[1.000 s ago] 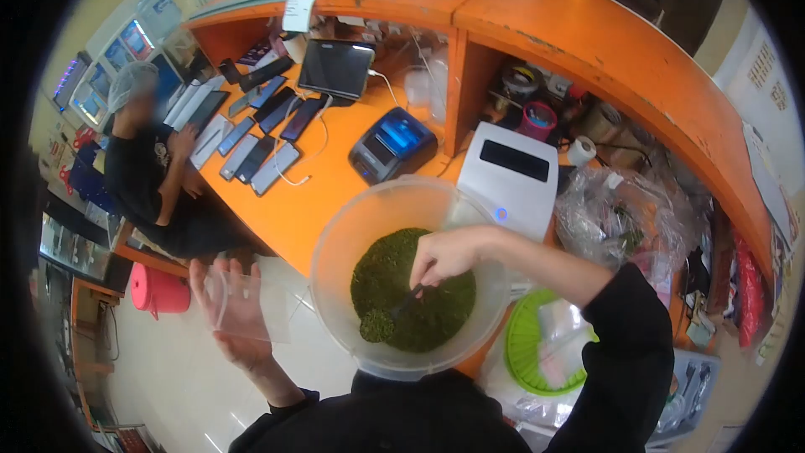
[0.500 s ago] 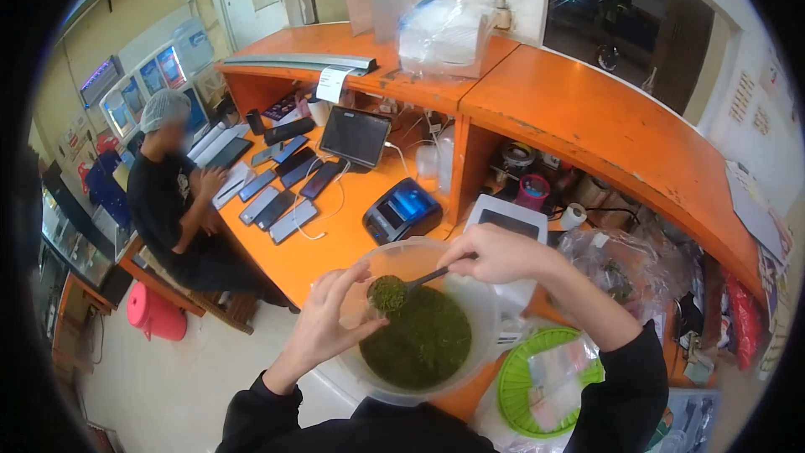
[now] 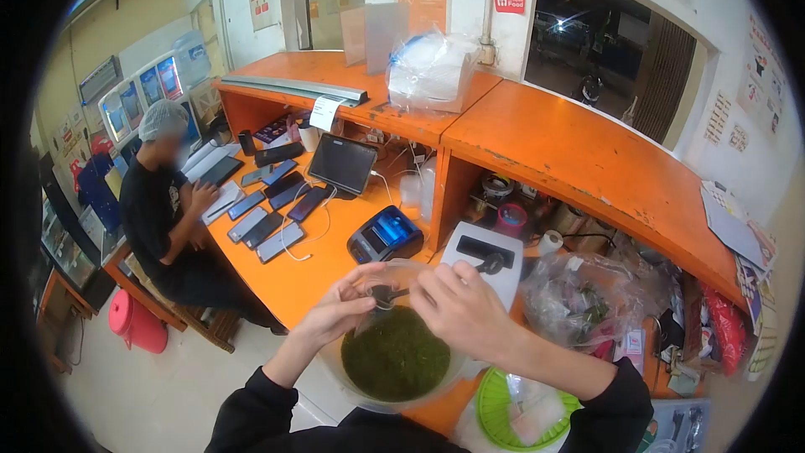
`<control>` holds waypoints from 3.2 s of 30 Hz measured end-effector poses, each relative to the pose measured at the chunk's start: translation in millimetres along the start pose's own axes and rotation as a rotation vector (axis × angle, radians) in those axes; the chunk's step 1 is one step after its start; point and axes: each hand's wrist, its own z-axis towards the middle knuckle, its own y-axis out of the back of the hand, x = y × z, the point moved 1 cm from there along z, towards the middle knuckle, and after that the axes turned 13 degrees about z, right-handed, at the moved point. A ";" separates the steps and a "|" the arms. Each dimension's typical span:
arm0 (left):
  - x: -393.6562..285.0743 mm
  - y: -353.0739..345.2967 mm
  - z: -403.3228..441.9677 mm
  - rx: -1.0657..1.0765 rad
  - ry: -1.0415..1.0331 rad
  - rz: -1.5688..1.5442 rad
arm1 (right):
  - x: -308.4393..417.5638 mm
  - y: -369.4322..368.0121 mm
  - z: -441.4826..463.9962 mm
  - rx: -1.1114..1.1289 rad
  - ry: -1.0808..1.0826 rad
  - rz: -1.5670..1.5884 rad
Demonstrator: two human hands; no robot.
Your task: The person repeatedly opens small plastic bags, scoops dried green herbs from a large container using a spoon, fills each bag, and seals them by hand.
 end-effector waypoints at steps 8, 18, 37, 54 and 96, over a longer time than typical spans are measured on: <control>-12.5 -16.2 -21.1 0.001 -0.086 0.436 | 0.3 7.5 2.0 0.014 -0.066 0.073; -7.7 1.9 -35.6 0.057 0.090 0.766 | -12.2 30.2 7.6 0.042 -0.108 0.096; 13.2 4.9 -27.3 0.036 0.087 0.519 | 2.2 -59.2 4.3 -0.252 -0.518 1.117; -11.9 -44.0 -36.7 -0.289 -0.352 0.443 | 23.1 -33.2 -4.2 -0.336 -0.293 0.819; 13.5 -23.5 -52.5 -0.303 -0.284 0.902 | 40.8 -49.5 -369.3 -0.208 -1.492 0.262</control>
